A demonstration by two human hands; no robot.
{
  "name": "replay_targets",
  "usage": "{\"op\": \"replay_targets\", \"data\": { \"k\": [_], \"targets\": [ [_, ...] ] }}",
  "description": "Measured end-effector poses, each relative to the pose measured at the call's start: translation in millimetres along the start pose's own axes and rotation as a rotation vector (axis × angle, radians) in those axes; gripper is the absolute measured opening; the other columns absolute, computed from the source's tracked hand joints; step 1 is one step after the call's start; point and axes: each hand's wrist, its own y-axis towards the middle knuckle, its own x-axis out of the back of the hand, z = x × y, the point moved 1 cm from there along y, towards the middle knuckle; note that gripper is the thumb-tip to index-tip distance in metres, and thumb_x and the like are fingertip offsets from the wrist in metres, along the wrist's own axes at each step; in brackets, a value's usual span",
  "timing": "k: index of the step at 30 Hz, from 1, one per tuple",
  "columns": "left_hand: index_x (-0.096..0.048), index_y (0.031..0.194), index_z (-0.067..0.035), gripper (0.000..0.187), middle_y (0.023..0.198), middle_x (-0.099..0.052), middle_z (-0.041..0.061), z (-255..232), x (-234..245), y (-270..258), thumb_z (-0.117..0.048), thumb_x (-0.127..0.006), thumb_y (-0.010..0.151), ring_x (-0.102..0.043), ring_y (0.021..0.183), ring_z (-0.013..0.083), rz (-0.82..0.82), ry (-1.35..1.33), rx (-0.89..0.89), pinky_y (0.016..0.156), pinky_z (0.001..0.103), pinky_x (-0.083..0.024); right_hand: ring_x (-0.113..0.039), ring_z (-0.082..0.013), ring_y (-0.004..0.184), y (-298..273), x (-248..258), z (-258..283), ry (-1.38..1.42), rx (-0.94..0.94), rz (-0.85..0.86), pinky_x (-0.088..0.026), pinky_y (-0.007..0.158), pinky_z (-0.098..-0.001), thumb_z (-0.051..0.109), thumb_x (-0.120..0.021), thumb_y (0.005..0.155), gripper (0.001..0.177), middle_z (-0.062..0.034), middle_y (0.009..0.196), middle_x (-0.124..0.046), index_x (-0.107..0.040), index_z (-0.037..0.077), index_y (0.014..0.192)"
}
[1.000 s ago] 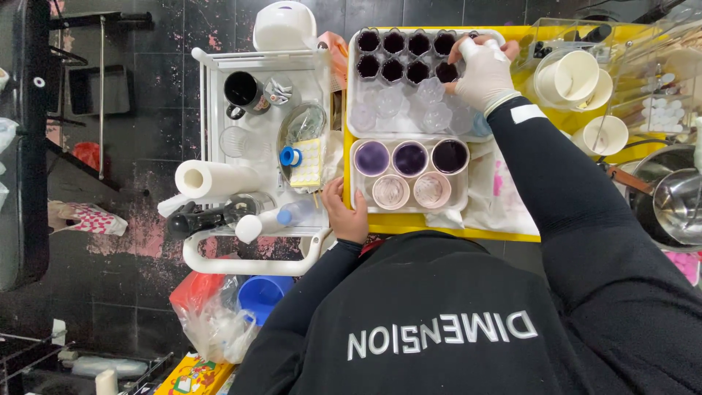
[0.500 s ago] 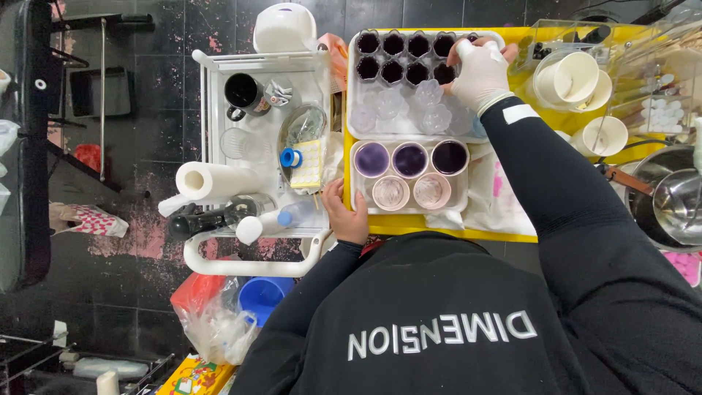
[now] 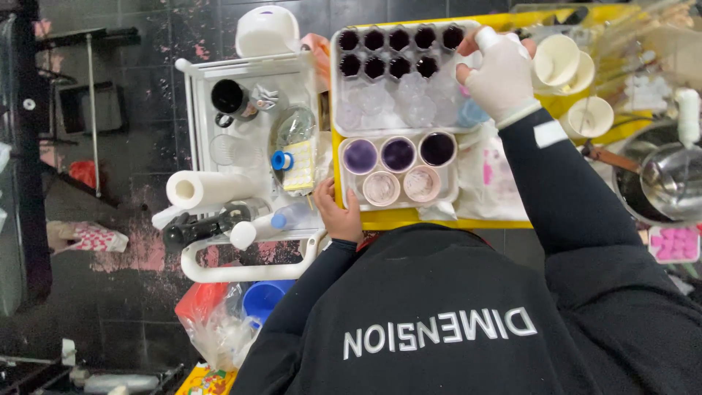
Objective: The person stirs melted dark purple wax in a metal pot on a hot plate, wipes their hands and the work surface with a tissue, and handles small cups of colored wax. They then scoop and pour the melted wax into a small cup, working at a cluttered candle-making workbench.
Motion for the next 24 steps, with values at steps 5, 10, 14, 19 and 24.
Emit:
{"op": "replay_targets", "data": {
  "k": [5, 10, 14, 19, 24],
  "targets": [
    [-0.045, 0.139, 0.002, 0.049, 0.139, -0.043, 0.020, 7, -2, -1, -0.010, -0.066, 0.097, -0.057, 0.120, 0.0293, 0.003, 0.048, -0.058, 0.106, 0.039, -0.049, -0.069, -0.0230, 0.097, -67, 52, 27, 0.257, -0.030, -0.129, -0.051, 0.090, -0.0371, 0.012, -0.076, 0.099, 0.010, -0.0061, 0.100, -0.072, -0.068, 0.008, 0.103],
    [-0.043, 0.143, 0.004, 0.049, 0.141, -0.039, 0.022, 23, -2, -5, -0.013, -0.063, 0.102, -0.052, 0.130, 0.0313, 0.036, 0.020, -0.076, 0.114, 0.043, -0.044, -0.070, -0.0177, 0.086, -146, 60, 42, 0.416, -0.050, -0.062, -0.054, 0.078, -0.0314, 0.009, -0.075, 0.095, 0.012, -0.0069, 0.094, -0.072, -0.069, 0.004, 0.103],
    [-0.042, 0.142, 0.006, 0.046, 0.144, -0.035, 0.027, 19, -1, -3, -0.014, -0.059, 0.104, -0.044, 0.134, 0.0380, 0.036, 0.138, -0.187, 0.118, 0.048, -0.035, -0.066, -0.0221, 0.069, -189, 38, 43, 0.427, -0.341, 0.377, -0.051, 0.065, -0.0344, 0.031, -0.079, 0.088, 0.027, -0.0068, 0.075, -0.068, -0.074, 0.011, 0.107],
    [-0.043, 0.140, 0.006, 0.046, 0.143, -0.037, 0.027, 16, 1, -3, -0.016, -0.060, 0.103, -0.040, 0.136, 0.0401, 0.071, 0.192, -0.195, 0.119, 0.049, -0.031, -0.069, -0.0277, 0.069, -217, 4, 41, 0.269, -0.126, 0.260, -0.054, 0.062, -0.0389, 0.042, -0.077, 0.083, 0.042, -0.0107, 0.086, -0.071, -0.074, 0.011, 0.112],
    [-0.045, 0.140, 0.006, 0.045, 0.145, -0.036, 0.027, 22, 2, -4, -0.021, -0.056, 0.106, -0.040, 0.138, 0.0405, 0.059, 0.240, -0.191, 0.119, 0.051, -0.030, -0.070, -0.0289, 0.076, -224, -26, 34, 0.133, -0.183, 0.370, -0.054, 0.070, -0.0434, 0.040, -0.071, 0.092, 0.027, -0.0084, 0.079, -0.072, -0.075, 0.015, 0.103]
  ]
}}
